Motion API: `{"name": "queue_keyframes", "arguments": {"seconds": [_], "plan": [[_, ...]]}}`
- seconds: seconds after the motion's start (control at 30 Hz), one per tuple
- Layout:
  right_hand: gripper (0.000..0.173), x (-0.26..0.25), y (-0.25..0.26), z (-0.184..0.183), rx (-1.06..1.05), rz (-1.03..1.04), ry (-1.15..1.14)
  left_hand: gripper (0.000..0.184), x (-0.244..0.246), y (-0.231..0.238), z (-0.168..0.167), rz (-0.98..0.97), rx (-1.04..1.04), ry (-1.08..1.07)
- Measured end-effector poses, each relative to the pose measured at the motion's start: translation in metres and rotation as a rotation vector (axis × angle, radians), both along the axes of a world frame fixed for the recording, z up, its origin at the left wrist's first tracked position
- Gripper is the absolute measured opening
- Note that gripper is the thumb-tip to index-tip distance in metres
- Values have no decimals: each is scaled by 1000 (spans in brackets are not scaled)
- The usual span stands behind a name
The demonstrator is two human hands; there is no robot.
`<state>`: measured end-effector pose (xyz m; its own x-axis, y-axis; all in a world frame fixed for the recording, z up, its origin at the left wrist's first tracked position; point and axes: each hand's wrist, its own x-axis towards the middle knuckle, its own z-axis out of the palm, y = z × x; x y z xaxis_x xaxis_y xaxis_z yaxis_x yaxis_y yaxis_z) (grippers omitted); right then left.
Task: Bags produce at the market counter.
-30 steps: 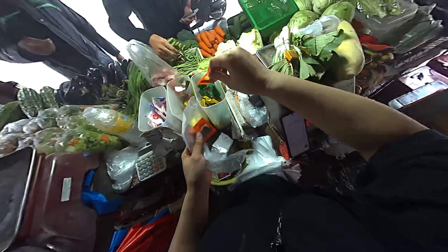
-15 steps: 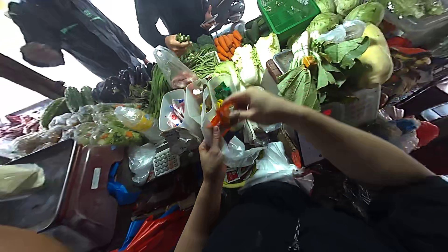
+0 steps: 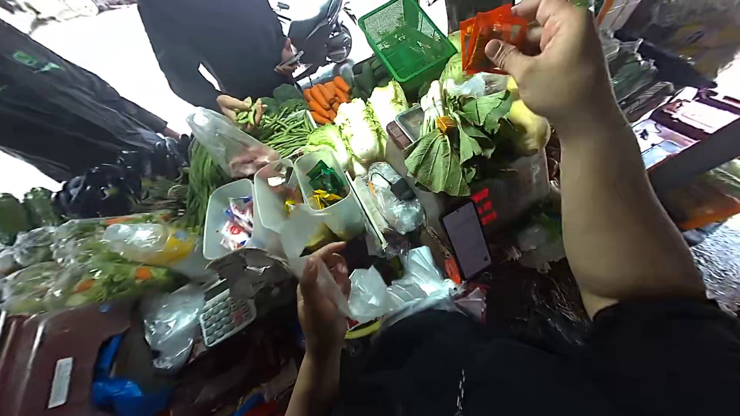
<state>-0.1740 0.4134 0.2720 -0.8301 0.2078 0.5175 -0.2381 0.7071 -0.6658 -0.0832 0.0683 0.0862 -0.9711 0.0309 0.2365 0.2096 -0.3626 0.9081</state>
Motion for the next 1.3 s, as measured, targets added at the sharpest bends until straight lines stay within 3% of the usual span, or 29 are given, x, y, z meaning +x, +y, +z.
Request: {"name": "queue_keyframes", "arguments": {"seconds": [0.1,0.23,0.4,0.53,0.63,0.8,0.9,1.0,1.1,1.17,1.3], "plan": [[47,-28,27,-2,-6,-84,-123,54,5,0,-3,-14,-3,-15],[48,-26,42,-13,21,-186,-151,50,11,1,-9,-54,-22,22],[47,-13,37,-47,265,-261,-326,46,21,0,-14,-51,-104,1],[44,34,46,-67,273,-324,11,48,26,-6,-21,-56,-130,-15],[32,85,42,-116,213,-286,294,61,28,-6,-23,-83,-113,-35],[23,152,23,-245,187,-61,164,59,32,2,-27,26,-143,-122],[24,177,13,-292,202,-18,145,54,31,10,-31,123,-213,-163],[23,187,3,-303,208,21,143,47,30,20,-31,158,-364,-122],[22,185,-1,-304,214,44,161,37,28,23,-34,159,-678,72],[21,184,-1,-303,213,31,198,41,28,22,-38,213,-840,180],[23,182,6,-302,255,-11,217,41,32,21,-39,318,-891,192]]}}
